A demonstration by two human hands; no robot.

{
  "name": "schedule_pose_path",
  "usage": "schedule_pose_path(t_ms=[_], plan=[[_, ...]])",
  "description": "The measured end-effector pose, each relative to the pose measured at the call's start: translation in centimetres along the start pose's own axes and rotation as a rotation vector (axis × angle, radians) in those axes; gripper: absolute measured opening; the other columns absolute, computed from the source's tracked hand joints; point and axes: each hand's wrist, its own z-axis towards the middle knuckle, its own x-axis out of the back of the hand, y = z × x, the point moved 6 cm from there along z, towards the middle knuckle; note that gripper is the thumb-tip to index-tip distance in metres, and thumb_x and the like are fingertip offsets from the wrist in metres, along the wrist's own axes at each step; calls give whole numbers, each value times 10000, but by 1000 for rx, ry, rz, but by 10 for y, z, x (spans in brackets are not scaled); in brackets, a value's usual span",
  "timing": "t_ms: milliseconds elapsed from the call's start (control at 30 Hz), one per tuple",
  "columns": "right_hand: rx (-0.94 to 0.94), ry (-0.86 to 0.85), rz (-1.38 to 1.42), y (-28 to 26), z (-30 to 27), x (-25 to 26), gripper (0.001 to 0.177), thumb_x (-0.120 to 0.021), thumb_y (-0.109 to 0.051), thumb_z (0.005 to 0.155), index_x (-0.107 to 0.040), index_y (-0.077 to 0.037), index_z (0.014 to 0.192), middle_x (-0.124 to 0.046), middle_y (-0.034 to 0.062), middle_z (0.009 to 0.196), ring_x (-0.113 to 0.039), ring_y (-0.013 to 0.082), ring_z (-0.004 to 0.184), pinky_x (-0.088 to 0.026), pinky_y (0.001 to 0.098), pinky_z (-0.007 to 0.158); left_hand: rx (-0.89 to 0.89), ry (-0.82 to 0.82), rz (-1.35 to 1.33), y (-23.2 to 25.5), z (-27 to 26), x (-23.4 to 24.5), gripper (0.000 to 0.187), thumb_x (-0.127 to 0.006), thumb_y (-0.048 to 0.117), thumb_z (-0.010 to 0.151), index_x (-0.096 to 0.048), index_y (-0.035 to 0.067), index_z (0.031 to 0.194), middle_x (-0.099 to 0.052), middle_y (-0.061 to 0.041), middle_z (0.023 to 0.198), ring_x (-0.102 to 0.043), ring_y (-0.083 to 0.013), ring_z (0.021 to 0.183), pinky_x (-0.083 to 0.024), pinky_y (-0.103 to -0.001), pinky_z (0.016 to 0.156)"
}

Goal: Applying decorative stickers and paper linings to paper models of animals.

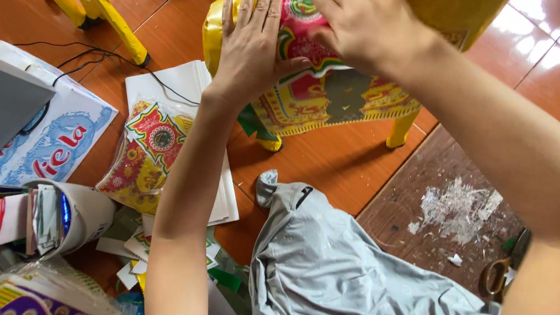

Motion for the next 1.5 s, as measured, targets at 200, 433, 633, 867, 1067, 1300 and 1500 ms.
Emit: schedule_pose_path(t_ms=[200,433,633,867,1067,1300,1500], plan=[[67,57,-607,-6,-47,3,825,-456,-713,1053,-474,-106,1612,-487,66,1625,-373,214,1574,-170,467,1274,-48,-115,43,-7,0,-6,1184,-763,756,859,-320,-91,1558,-350,-258,1627,-212,-403,1560,-41,-625,1242],[82,86,-679,-10,-53,9,812,-463,-719,1048,-526,-129,1602,-493,77,1633,-355,241,1556,-106,481,1306,-115,-121,38,-9,-1,-3,1259,-837,707,769,-309,-111,1568,-346,-288,1629,-227,-392,1561,-63,-602,1259],[67,69,-495,-14,-69,14,670,-585,-530,1066,-547,-133,1605,-501,101,1644,-357,263,1577,-116,471,1330,-89,-106,71,1,-17,-4,1241,-824,733,810,-296,-110,1553,-338,-295,1609,-224,-399,1548,-58,-619,1245],[255,297,-363,-53,-90,15,523,-697,-178,1025,-604,-242,1536,-475,-12,1646,-400,174,1522,-205,427,1302,-283,107,207,41,-61,-37,707,-693,369,1081,-353,113,1646,-292,-142,1701,-254,-257,1595,-155,-551,1308],[181,243,-203,-60,-96,5,479,-715,-259,959,-673,-174,1429,-503,39,1606,-461,223,1479,-327,457,1261,-212,79,120,58,-70,-37,657,-644,283,1077,-370,57,1629,-312,-127,1697,-302,-295,1583,-237,-520,1293],[-75,-4,-39,-85,-147,-3,646,-705,-340,901,-551,-167,1503,-455,177,1540,-404,337,1437,-322,563,1167,-167,88,205,54,-78,-61,723,-675,361,1036,-368,108,1640,-278,-218,1683,-258,-403,1563,-206,-632,1241],[-397,46,326,-102,-304,-12,587,-694,-184,885,-559,-123,1453,-546,190,1465,-561,377,1302,-410,527,1110,-79,135,198,54,-134,-70,623,-648,321,1086,-391,191,1639,-264,-233,1688,-250,-472,1558,-146,-703,1244]])
